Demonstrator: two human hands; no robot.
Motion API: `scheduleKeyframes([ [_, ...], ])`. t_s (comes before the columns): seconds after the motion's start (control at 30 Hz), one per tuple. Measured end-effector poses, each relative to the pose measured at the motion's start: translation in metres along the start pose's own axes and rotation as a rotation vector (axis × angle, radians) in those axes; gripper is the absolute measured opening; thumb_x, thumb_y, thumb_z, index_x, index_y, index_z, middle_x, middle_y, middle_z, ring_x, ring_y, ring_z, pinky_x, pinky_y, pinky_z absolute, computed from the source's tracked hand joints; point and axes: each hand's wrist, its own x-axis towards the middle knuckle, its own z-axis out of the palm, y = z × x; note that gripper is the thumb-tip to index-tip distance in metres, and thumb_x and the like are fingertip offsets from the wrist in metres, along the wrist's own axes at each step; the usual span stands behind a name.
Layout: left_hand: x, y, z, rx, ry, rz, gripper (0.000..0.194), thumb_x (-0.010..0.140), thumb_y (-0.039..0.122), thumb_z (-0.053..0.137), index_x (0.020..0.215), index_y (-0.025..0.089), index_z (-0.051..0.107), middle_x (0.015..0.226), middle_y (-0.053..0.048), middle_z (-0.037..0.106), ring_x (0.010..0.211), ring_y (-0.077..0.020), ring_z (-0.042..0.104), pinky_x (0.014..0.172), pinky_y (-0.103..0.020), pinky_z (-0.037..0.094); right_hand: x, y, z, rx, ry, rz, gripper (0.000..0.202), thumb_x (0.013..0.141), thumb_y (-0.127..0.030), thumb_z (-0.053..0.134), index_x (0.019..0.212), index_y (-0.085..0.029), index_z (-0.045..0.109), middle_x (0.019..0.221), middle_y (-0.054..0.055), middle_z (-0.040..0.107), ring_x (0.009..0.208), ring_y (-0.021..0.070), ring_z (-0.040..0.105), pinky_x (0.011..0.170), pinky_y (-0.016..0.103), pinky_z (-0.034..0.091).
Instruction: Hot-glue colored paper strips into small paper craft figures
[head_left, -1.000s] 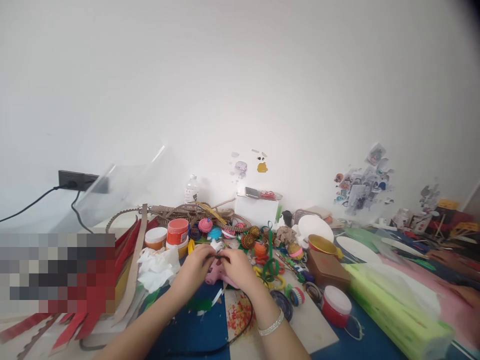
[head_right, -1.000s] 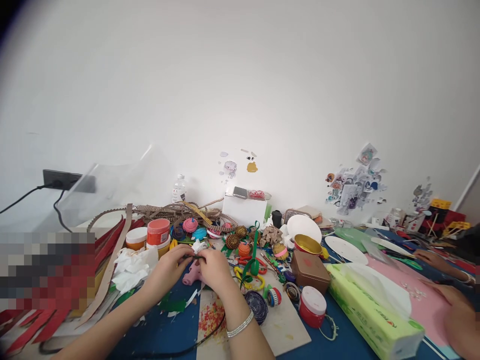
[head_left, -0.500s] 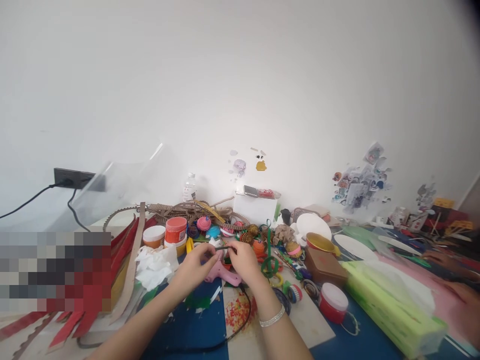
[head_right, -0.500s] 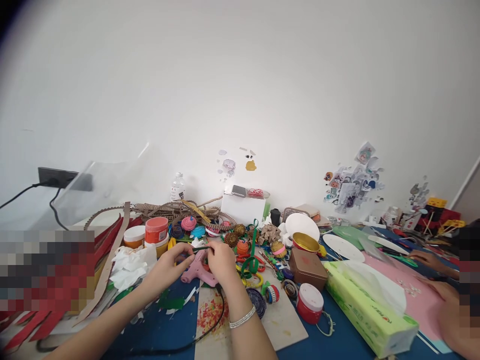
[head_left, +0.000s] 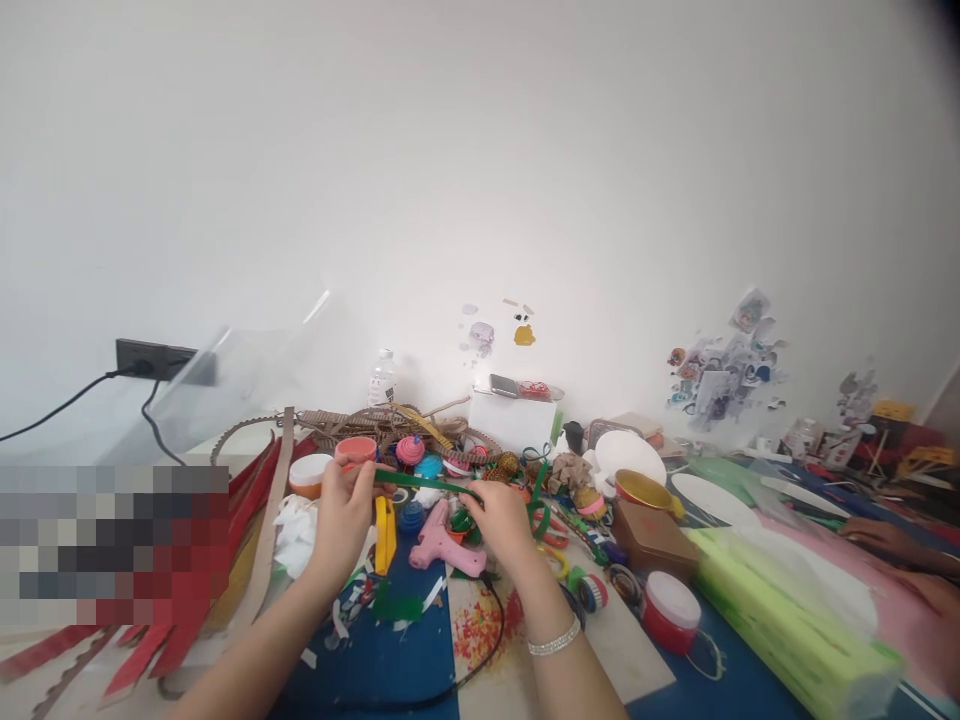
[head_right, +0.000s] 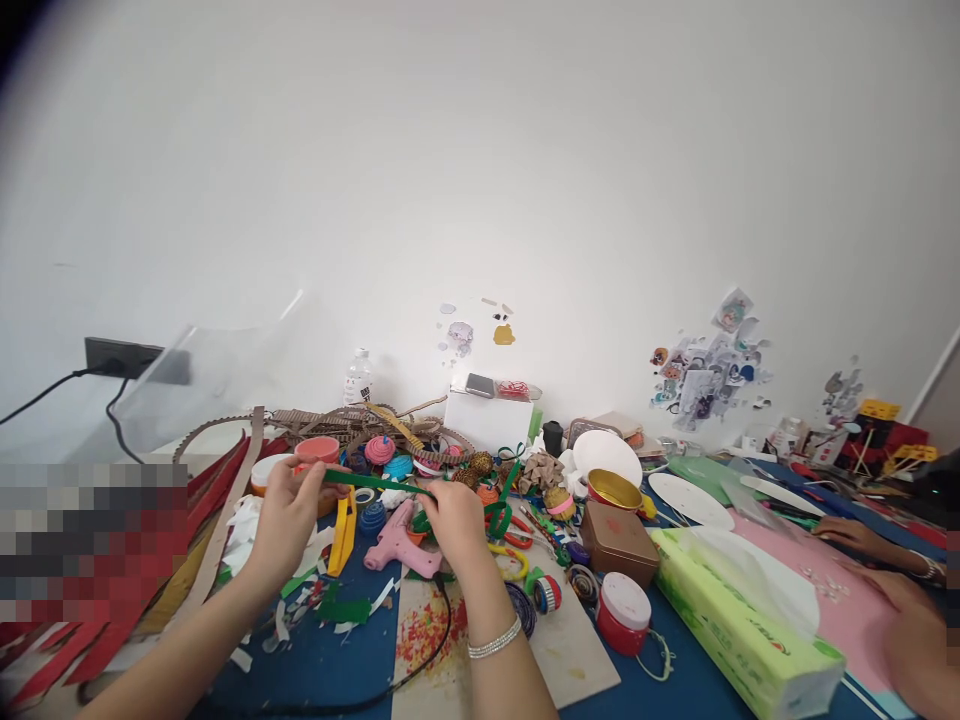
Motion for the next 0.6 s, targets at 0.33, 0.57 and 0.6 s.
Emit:
scheduleKeyframes([
  [0.33,0.022,0.021,-0.018,-0.203,0.377,0.067,0.012,0.077,0.020,0.047,0.086,0.022,0.040,0.061,0.005,0.057,0.047,-0.0112,0.054,0.045,-0.023,0.043,-0.003,0.001,-0.014,0.100,-0.015,-0.064,0.017,0.086,-0.025,0.052,0.092,-0.022,0.067,0.090,0.004,0.070,0.082,0.0199,0.062,0.068,0.026,0.041],
  [0.57,0.041,0.044,-0.048,-0.284,0.596,0.225,0.015,0.077,0.010,0.045,0.085,0.021,0.040,0.050,0.009,0.051,0.049,-0.0097,0.054,0.048,-0.023,0.042,-0.005,0.000,-0.023,0.178,-0.069,-0.178,0.012,0.083,-0.026,0.057,0.084,-0.022,0.069,0.083,0.002,0.068,0.076,0.0161,0.059,0.065,0.024,0.041],
  [0.6,0.040,0.046,-0.050,-0.302,0.591,0.221,0.014,0.078,0.010,0.045,0.084,0.022,0.041,0.052,0.009,0.051,0.052,-0.0094,0.054,0.051,-0.024,0.043,-0.005,0.000,-0.023,0.181,-0.071,-0.186,0.011,0.082,-0.025,0.059,0.084,-0.022,0.069,0.082,0.002,0.067,0.075,0.0163,0.059,0.065,0.025,0.041],
])
